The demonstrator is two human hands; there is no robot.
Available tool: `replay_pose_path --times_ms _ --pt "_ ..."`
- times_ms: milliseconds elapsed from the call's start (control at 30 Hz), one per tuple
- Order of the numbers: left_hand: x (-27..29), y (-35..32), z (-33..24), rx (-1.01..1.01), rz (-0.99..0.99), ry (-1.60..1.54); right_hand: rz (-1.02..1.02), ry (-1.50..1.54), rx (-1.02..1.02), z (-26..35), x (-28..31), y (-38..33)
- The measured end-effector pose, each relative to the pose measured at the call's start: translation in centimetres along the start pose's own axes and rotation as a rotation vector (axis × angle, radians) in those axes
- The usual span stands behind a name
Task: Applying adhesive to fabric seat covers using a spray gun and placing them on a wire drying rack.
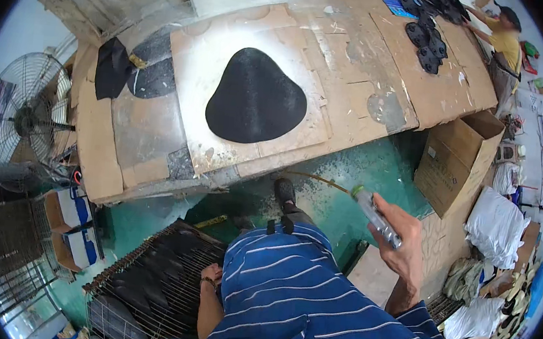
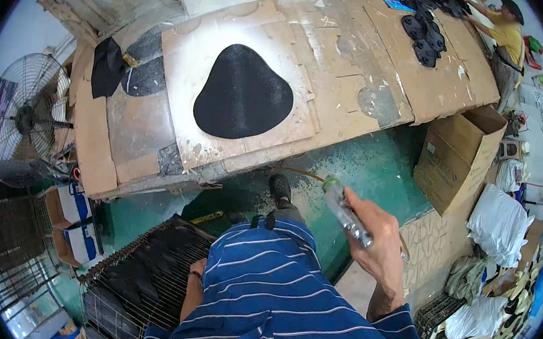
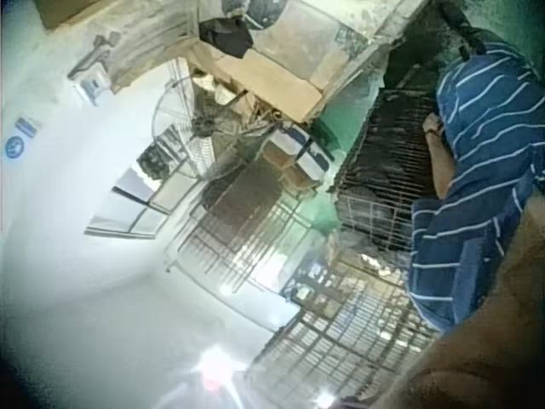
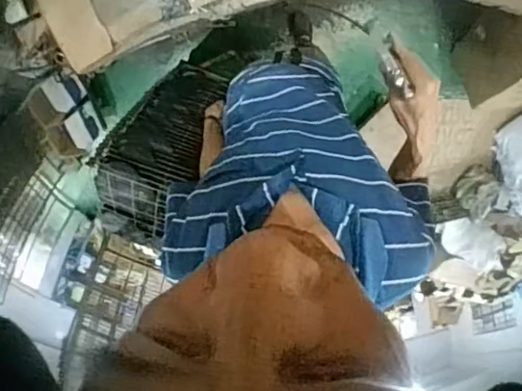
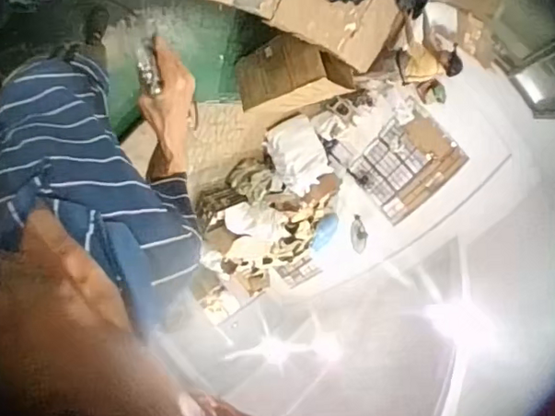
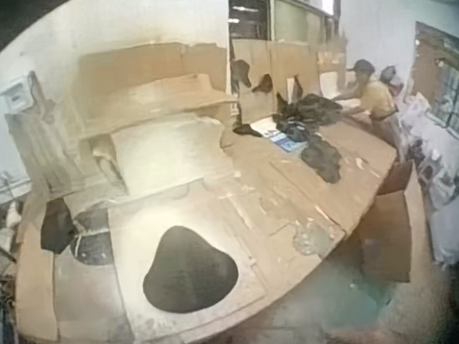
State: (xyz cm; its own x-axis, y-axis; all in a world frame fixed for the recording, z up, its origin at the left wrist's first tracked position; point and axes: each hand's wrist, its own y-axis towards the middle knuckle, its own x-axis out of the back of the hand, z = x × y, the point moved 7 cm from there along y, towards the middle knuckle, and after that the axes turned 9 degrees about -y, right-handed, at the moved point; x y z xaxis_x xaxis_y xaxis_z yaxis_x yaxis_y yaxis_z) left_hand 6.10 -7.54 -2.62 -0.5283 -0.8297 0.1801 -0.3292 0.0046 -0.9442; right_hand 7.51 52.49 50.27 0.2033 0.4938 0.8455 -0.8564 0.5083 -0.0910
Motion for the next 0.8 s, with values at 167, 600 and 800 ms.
replay_pose_path --times_ms 167,600,800 --pt "0.9 -0.6 -5.9 0.196 -0.238 -0.482 0.172 0.171 0.165 3.4 -2.5 0.4" --pt "1.4 1.6 -11.7 -0.063 -0.136 -0.549 -0.124 0.077 0.251 5.0 -3.0 7.5" --pt "-0.8 -0.1 -6.2 0.162 -0.176 -0.517 -0.127 0.077 0.18 4.1 -2.6 5.9"
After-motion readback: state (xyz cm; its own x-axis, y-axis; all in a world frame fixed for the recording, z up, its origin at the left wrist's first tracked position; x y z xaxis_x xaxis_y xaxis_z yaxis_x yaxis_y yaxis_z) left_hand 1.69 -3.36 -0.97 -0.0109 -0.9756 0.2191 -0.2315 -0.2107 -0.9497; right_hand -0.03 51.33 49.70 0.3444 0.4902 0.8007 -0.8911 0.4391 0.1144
